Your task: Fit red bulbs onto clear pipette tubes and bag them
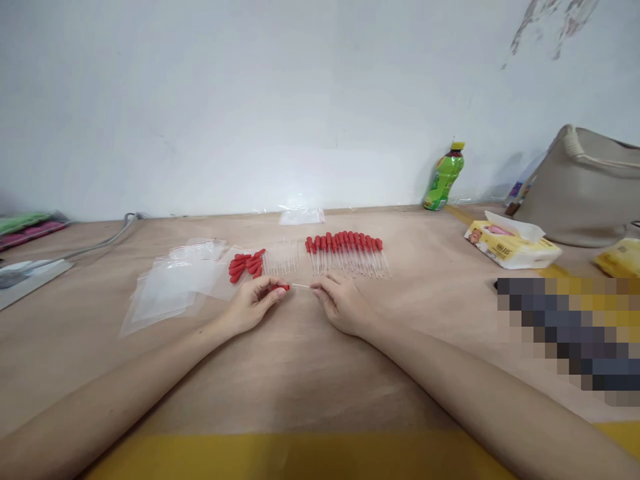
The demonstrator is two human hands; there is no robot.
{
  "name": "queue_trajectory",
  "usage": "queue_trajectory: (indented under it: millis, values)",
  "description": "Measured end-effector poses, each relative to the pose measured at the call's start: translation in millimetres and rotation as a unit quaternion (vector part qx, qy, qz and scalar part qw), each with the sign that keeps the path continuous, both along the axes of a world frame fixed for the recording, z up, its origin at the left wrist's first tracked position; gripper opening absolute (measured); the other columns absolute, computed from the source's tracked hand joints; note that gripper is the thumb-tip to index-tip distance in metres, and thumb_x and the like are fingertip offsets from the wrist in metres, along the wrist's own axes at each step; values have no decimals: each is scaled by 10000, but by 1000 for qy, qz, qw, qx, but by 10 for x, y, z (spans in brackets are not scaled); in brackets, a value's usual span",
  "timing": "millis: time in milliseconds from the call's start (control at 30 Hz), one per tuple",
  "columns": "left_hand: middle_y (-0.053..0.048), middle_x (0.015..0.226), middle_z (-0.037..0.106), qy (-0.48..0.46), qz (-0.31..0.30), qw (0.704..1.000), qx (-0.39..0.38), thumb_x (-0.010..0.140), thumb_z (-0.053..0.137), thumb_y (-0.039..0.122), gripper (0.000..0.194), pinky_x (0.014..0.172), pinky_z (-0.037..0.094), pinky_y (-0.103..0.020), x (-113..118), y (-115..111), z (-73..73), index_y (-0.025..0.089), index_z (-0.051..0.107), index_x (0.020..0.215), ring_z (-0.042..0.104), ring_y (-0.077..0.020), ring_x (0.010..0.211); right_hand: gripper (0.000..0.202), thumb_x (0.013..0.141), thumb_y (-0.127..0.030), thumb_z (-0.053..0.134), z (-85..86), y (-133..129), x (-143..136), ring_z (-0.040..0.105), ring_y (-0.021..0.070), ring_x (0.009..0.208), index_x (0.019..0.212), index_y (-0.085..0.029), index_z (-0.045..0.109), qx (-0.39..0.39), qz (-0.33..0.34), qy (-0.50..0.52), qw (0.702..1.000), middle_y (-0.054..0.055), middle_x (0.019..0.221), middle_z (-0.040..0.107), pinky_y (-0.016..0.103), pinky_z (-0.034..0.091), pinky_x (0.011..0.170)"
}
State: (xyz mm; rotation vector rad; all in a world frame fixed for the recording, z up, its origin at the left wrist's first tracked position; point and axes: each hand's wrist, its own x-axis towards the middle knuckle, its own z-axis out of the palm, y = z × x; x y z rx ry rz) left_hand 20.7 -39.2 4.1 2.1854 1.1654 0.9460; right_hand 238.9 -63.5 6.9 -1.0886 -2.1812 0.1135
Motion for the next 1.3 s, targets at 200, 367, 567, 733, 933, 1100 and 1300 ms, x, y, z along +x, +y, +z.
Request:
queue_trajectory:
  millis: [200, 367, 567, 733, 933, 1100, 1300]
  values:
    - [-22, 718, 604, -73, -42, 995, -55, 838, 483, 356, 232, 627, 483, -258, 28, 15, -23, 145, 552, 901, 582, -123, 631, 212, 872, -235, 398, -83, 35, -1, 538, 142, 778, 944, -180, 589, 11, 17, 8, 1000, 47, 852, 604, 287, 385, 734]
    - [-20, 710, 596, -98, -46, 991, -73, 828, 496, 344, 225, 620, 486, -255, 39, 9, -20, 139, 544, 904, 577, -113, 613, 223, 879, -231, 376, -58, 26, -14, 535, 140, 783, 939, -176, 583, 11, 12, 28, 999, 48, 846, 602, 275, 378, 736]
    - [-14, 690, 588, -101, -51, 990, -79, 812, 510, 349, 230, 598, 488, -252, 47, -11, 4, 137, 553, 890, 564, -108, 590, 197, 865, -239, 418, -67, 27, -33, 538, 137, 737, 918, -200, 604, -14, 19, -3, 1000, 25, 808, 621, 282, 340, 729]
    - [-9, 633, 576, -104, -53, 988, -100, 800, 519, 341, 235, 548, 477, -230, 52, -36, 20, 120, 566, 865, 541, -97, 544, 194, 860, -221, 438, -34, 43, -21, 530, 121, 697, 909, -206, 626, -39, 33, -5, 999, 10, 806, 632, 285, 317, 730]
    - [3, 594, 581, -51, -60, 993, -88, 806, 512, 266, 172, 532, 472, -197, 62, -106, 78, 122, 604, 824, 546, -86, 532, 181, 852, -207, 458, 73, 35, 14, 517, 119, 682, 853, -210, 639, -57, 46, -64, 995, -2, 770, 641, 279, 298, 705]
    - [13, 565, 594, 25, -31, 999, -20, 796, 539, 241, 143, 490, 453, -180, 66, -123, 94, 140, 640, 801, 546, -88, 506, 194, 852, -194, 443, 17, -3, -29, 495, 132, 650, 836, -188, 636, 21, 6, -126, 992, 35, 809, 643, 308, 291, 699]
    - [-19, 803, 687, 4, -27, 1000, 6, 757, 598, 273, 168, 633, 519, -228, 44, -75, 63, 156, 641, 870, 633, -133, 682, 122, 837, -201, 472, -11, 51, -31, 535, 137, 747, 875, -158, 579, -57, 3, -25, 998, 46, 831, 620, 254, 369, 670]
